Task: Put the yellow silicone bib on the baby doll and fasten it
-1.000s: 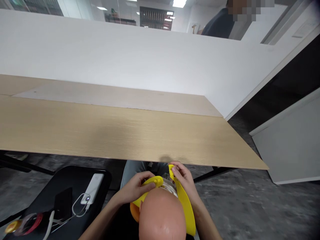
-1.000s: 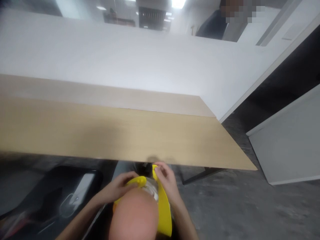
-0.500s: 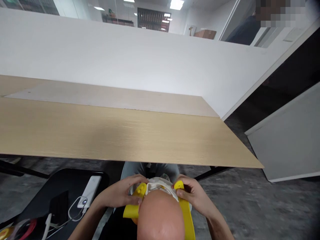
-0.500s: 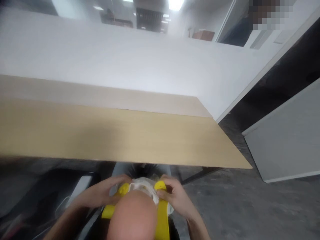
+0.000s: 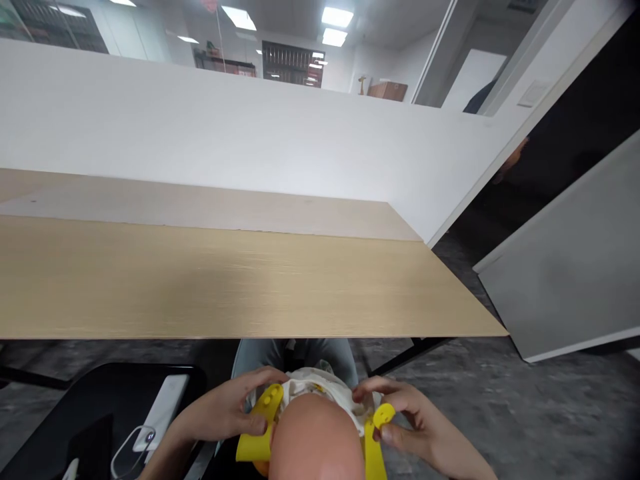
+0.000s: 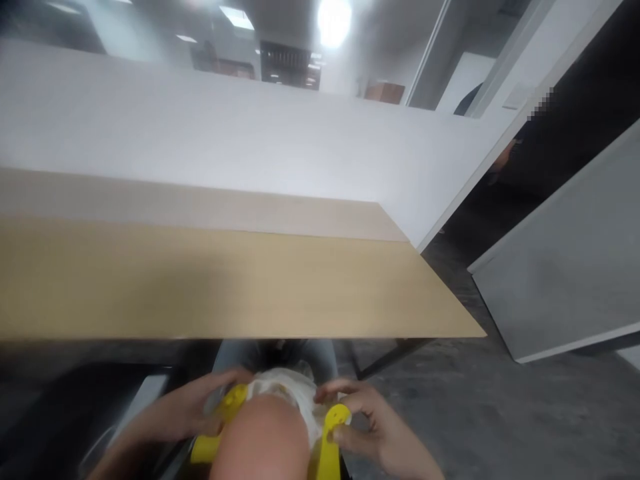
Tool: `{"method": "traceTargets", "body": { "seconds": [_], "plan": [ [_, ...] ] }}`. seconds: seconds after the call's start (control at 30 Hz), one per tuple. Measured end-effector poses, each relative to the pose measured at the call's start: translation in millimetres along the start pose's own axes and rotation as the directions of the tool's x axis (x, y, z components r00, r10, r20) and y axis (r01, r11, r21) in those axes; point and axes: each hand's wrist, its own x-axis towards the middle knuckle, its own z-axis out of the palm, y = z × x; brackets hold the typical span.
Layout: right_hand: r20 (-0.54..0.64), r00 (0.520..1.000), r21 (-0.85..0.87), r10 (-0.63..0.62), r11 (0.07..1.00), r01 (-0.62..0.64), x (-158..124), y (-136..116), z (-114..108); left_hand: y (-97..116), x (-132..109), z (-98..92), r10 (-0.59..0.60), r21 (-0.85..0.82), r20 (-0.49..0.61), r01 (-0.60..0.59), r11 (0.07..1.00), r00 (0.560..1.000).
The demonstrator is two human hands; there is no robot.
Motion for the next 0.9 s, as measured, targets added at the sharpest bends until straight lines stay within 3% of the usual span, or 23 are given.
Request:
{"method": "traceTargets", "body": {
  "seconds": [0.1, 0.23, 0.43, 0.6, 0.7, 0.8, 0.9],
  "plan": [
    [-0.003, 1.0, 0.013, 0.024, 1.0, -0.024, -6, 5, 0, 2, 0, 0.9, -0.029, -0.066, 0.029, 0.031, 0.997, 0.999],
    [-0.05, 0.998, -0.109, 0.045, 0.993, -0.05, 2, 12, 11, 6, 2, 8.2, -0.098, -0.139, 0.029, 0.102, 0.985, 0.995],
    [-0.128, 0.987, -0.145, 0.102, 0.982, -0.12, 1, 29, 24, 1, 9, 13.1, -0.117, -0.024, -0.046, 0.116, 0.993, 0.992],
    [-0.18, 0.979, -0.104, 0.094, 0.988, -0.114, -5, 40, 32, -22, 13, 13.4, -0.129, 0.025, -0.127, 0.133, 0.991, 0.984],
    [-0.275, 0.956, -0.115, 0.105, 0.983, -0.141, 3, 48, 42, -39, 17, 18.3, -0.129, -0.042, -0.188, 0.123, 0.991, 0.974],
    [-0.393, 0.919, -0.139, 0.015, 0.987, -0.075, 13, 63, 54, -49, 24, 22.6, -0.155, -0.194, -0.248, 0.108, 0.975, 0.956],
    [-0.516, 0.854, -0.164, -0.066, 0.986, -0.022, 18, 84, 67, -47, 31, 23.7, -0.152, -0.163, -0.3, 0.106, 0.981, 0.942]
  ]
}}
